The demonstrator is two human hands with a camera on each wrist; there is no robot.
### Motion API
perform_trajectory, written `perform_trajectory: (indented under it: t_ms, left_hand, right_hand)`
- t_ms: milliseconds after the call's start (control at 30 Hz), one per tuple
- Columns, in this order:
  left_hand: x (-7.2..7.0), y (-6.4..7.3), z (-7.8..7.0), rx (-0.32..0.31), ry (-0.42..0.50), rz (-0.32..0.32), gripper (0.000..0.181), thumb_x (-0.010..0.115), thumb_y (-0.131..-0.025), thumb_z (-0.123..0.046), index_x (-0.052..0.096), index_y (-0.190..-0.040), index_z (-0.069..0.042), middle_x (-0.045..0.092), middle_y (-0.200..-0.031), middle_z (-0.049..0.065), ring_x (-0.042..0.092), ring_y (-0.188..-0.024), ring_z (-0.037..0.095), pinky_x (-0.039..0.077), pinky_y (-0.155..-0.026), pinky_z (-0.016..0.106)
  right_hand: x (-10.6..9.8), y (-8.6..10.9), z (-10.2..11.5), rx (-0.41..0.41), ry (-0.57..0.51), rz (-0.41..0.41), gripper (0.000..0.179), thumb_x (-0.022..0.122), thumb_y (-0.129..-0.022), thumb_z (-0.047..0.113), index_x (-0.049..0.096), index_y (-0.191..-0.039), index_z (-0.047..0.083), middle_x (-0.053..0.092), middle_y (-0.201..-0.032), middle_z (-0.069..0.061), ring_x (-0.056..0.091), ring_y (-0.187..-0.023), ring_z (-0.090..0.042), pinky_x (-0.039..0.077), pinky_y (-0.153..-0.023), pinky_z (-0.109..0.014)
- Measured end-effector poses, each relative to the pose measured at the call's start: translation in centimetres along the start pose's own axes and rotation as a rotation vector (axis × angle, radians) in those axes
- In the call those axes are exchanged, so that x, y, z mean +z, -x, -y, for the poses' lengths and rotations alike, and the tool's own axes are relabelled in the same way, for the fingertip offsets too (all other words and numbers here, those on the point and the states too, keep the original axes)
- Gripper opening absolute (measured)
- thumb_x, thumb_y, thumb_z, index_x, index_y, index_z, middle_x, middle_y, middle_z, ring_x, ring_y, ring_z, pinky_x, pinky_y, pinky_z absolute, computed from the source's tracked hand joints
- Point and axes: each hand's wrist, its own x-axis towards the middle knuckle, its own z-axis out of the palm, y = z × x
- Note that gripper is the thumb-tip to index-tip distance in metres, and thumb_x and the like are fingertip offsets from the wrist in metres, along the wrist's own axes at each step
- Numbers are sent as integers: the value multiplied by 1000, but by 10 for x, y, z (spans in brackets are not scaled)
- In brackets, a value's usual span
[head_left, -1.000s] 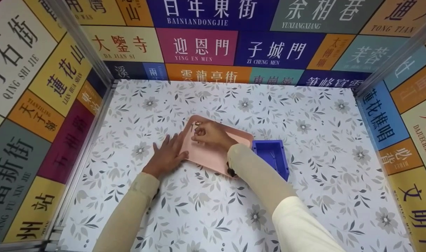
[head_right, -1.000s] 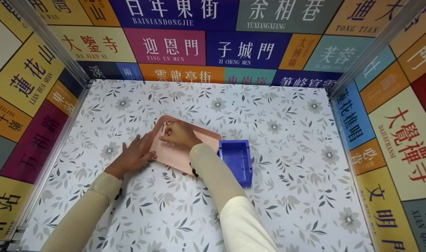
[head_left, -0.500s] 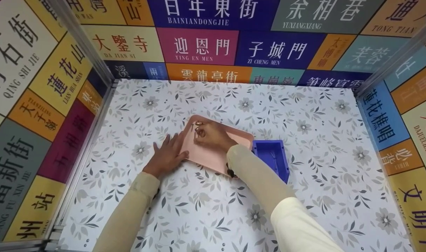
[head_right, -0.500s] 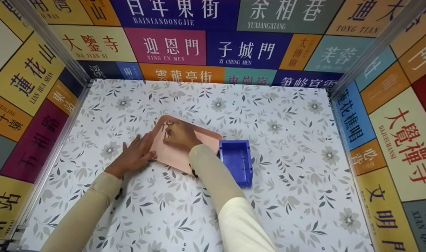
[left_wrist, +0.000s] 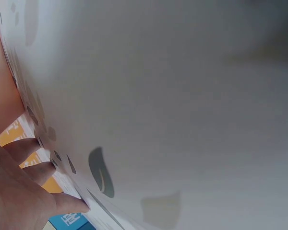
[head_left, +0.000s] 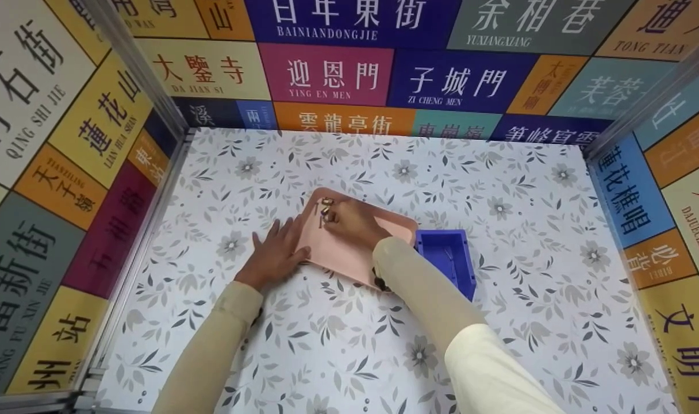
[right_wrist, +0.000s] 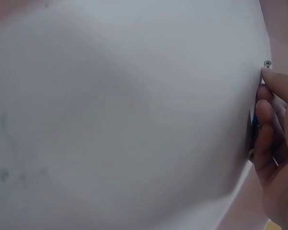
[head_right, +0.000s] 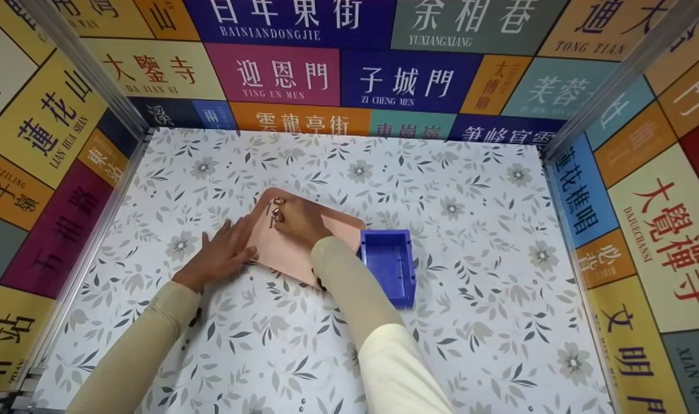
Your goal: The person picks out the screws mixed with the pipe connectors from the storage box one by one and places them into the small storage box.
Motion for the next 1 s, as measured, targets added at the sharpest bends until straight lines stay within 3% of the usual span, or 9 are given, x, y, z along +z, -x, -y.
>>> perform_trajectory:
  t_ms: [267,533,633,700,767,867,933,1000]
  left_hand:
    - [0,-1,-1,-18,5,15,77,33,-104,-64,-2,-166,-34,18,-172,10,9,-158,42,3,-113,82]
    - [-1,-1,-1,-12,7,16,77,32,-104,-64,-3,-165,-35,18,-172,11,10,-158,42,2,-112,83]
    - [-1,-1,0,-2,8,5,76,34,-104,-64,-1,-166,-35,20,-171,12,12,-158,43,4,-111,84]
    - [-1,-2,0,-1,9,0,77,35,-104,-64,1,-166,-34,22,-170,12,13,-157,44,5,-111,84]
    - [-1,-2,0,-1,12,-1,77,36,-104,-64,2,-166,-34,23,-170,12,14,-157,44,6,-110,85]
    - [-1,-2,-1,-4,15,-4,77,37,-104,-63,1,-166,-35,23,-170,12,15,-157,44,6,-110,85]
    - [-1,-2,-1,-7,11,-4,77,37,-104,-63,1,-166,-35,23,-170,12,15,-157,44,6,-111,84]
    - [-1,-1,-2,-12,5,-2,77,36,-103,-63,0,-166,-35,22,-171,11,14,-157,43,6,-111,84]
  right_hand:
    - [-3,0,2,12,28,59,13,70,-89,13,75,-78,8,67,-72,1,54,-63,-11,45,-60,-25]
    - [-2,1,0,-14,84,40,14,67,-85,10,69,-71,10,65,-68,1,53,-62,-13,42,-57,-27]
    - [-3,2,-1,4,54,37,18,64,-86,9,64,-69,13,60,-69,4,50,-63,-12,41,-58,-25]
    - [-3,3,-1,75,-52,52,25,59,-88,8,58,-65,15,53,-65,4,47,-59,-11,38,-55,-24]
    - [-4,4,-1,90,-87,63,27,57,-88,6,53,-63,17,48,-63,5,44,-56,-9,35,-55,-23]
    - [-4,4,-1,58,-61,75,28,58,-87,5,51,-63,18,45,-60,6,42,-54,-9,34,-52,-23]
    - [-5,3,-1,-18,32,66,24,61,-85,6,53,-65,17,46,-61,7,43,-55,-8,34,-53,-24]
    - [-6,3,-1,-32,51,59,22,63,-85,7,55,-66,15,47,-61,6,44,-55,-9,35,-52,-24]
